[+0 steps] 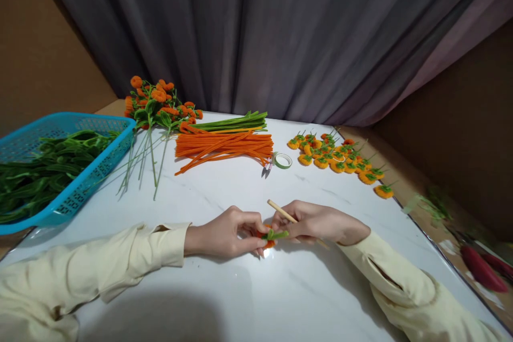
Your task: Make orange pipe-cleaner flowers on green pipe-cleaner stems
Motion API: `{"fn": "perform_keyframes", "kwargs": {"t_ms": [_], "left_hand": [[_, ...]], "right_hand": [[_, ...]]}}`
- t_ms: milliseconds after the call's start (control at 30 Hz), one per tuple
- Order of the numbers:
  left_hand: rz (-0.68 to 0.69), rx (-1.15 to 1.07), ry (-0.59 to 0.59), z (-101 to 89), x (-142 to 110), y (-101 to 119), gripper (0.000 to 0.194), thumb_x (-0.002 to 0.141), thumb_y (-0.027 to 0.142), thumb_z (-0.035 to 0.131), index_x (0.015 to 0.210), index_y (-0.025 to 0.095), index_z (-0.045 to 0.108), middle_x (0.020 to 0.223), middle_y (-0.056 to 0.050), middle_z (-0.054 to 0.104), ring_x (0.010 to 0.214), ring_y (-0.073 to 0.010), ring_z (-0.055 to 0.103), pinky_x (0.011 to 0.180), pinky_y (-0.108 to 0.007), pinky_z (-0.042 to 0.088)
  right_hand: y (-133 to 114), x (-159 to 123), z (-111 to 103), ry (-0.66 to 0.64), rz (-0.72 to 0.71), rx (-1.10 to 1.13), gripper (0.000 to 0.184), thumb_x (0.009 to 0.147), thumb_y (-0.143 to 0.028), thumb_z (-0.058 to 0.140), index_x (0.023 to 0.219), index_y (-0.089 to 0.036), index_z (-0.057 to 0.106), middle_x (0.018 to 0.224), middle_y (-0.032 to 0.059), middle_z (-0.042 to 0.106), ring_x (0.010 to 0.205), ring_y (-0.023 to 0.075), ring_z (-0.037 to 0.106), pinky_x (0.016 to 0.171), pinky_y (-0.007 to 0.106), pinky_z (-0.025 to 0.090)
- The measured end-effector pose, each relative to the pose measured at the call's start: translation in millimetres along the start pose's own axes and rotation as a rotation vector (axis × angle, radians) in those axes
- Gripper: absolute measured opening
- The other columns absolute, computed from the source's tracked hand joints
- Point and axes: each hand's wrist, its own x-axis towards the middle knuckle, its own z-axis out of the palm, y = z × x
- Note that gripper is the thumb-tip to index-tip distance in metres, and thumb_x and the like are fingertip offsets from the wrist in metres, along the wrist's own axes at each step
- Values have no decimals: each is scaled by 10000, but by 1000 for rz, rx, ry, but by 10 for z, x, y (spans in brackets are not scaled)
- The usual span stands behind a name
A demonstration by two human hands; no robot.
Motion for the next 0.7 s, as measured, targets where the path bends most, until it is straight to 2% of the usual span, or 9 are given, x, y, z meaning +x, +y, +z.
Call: {"fn": "perform_keyframes", "kwargs": {"t_ms": [100, 167, 267, 367, 533, 600, 700], "left_hand": [[32, 67, 45, 7, -5, 9, 146, 795, 247, 610, 849, 127, 547, 835, -95, 668, 728, -173, 670, 704, -307, 547], [-9, -14, 55, -14, 14, 25, 226, 789, 238, 627, 965, 146, 518, 872, -96, 671, 775, -186, 672, 734, -321, 534], [-122, -300, -39, -84, 73, 59, 392, 776, 264, 652, 1109, 176, 466, 921, -106, 671, 819, -216, 673, 709, -343, 536], [-233, -471, -157, -155, 126, 84, 342, 803, 321, 610, 1086, 137, 555, 960, -139, 662, 835, -243, 672, 632, -310, 544], [-226, -329, -235, -176, 133, 75, 315, 840, 348, 574, 994, 90, 666, 923, -147, 678, 702, -173, 663, 442, -183, 456], [-219, -273, -223, -170, 124, 58, 308, 835, 350, 585, 969, 88, 678, 852, -129, 692, 637, -148, 650, 435, -178, 444], [-208, -238, -176, -154, 116, 35, 312, 816, 384, 608, 901, 94, 685, 753, -91, 695, 568, -126, 632, 508, -207, 483]], "right_hand": [[5, 9, -29, 6, -4, -18, 153, 717, -224, 543, 831, -126, 573, 522, -75, 412, 406, 40, 313, 386, 171, 240], [-37, -29, -32, 37, -29, -74, 135, 740, -218, 525, 835, -129, 559, 536, -72, 408, 421, 40, 306, 395, 167, 245], [-132, -117, -28, 54, -71, -239, 106, 767, -176, 483, 821, -122, 557, 586, -52, 425, 467, 46, 325, 426, 164, 276], [-208, -169, -31, 66, -105, -456, 112, 766, -133, 466, 799, -114, 571, 627, -29, 466, 531, 64, 379, 474, 169, 318], [-270, -120, -44, -11, -195, -675, 168, 801, -176, 476, 858, -113, 621, 667, -8, 534, 567, 81, 415, 506, 179, 341], [-293, -84, -44, -22, -196, -710, 176, 803, -167, 470, 854, -113, 630, 666, -5, 544, 559, 78, 414, 495, 174, 338], [-335, -39, -34, 0, -124, -734, 160, 790, -164, 481, 831, -119, 628, 637, -16, 520, 538, 75, 396, 459, 167, 314]]}}
